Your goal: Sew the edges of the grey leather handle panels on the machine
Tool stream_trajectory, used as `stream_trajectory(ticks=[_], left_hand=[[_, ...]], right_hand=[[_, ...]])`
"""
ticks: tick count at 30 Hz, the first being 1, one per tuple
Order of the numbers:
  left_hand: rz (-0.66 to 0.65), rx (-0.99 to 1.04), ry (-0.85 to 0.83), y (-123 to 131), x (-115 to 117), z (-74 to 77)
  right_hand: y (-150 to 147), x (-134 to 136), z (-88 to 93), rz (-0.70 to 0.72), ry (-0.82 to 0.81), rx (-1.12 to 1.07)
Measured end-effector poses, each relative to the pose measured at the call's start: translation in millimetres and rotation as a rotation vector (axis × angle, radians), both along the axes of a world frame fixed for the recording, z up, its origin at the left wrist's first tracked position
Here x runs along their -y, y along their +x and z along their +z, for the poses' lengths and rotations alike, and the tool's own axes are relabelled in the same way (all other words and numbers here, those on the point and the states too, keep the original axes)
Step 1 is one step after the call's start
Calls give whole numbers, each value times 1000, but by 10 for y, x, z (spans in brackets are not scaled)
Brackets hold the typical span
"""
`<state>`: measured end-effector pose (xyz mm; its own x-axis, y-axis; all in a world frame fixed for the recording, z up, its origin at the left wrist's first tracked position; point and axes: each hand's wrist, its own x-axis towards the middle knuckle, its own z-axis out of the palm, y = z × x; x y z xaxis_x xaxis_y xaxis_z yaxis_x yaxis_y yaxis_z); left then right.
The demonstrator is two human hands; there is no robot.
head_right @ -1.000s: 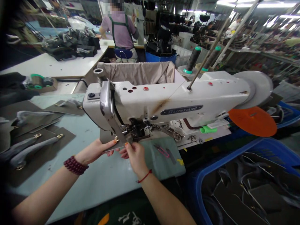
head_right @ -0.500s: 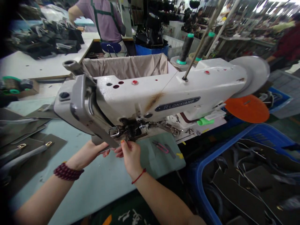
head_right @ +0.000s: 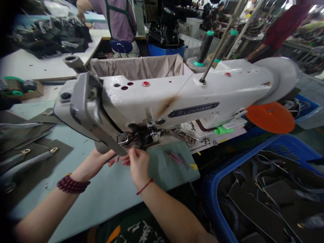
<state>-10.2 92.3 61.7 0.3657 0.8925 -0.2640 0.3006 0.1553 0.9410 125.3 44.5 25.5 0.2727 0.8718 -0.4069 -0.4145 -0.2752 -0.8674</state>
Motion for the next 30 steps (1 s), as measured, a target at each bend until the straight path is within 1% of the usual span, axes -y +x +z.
stream_trajectory(ticks=[5, 8, 10, 14, 15, 19, 21, 24, 25, 26, 27, 28, 29, 30], left_hand=[[122, 16, 70, 134, 273, 53], [205, 15, 104, 271, 483, 40], [260, 19, 98, 376, 619, -8], [374, 81, 74, 587, 844, -120], [403, 96, 70, 641, 888, -139], [533, 141, 36, 878, 1002, -199], [619, 151, 19, 1015, 1025, -243], [741, 114, -36, 1203, 1061, -324], [741, 93, -63, 1246, 1089, -343], [709, 74, -74, 1272, 1129, -350], [645, 64, -66, 1275, 1183, -341], [540, 68, -46, 1253, 1244, -312], [408, 83, -26, 1201, 1305, -262], [273, 101, -6, 1118, 1351, -190]], right_hand=[[35, 27, 10, 18, 62, -17], [90, 56, 43, 22, 88, -1], [135, 71, 71, 28, 96, 11], [226, 91, 105, 99, 96, -104], [252, 95, 107, 108, 88, -104], [390, 91, 102, 142, 22, -9], [476, 68, 99, 193, 1, 24], [615, 24, 116, 301, 18, 115], [668, 17, 131, 355, 35, 159], [728, 18, 151, 411, 64, 218], [799, 27, 172, 463, 104, 297], [884, 47, 190, 495, 148, 390], [983, 75, 198, 502, 189, 493], [1096, 112, 192, 480, 219, 600]])
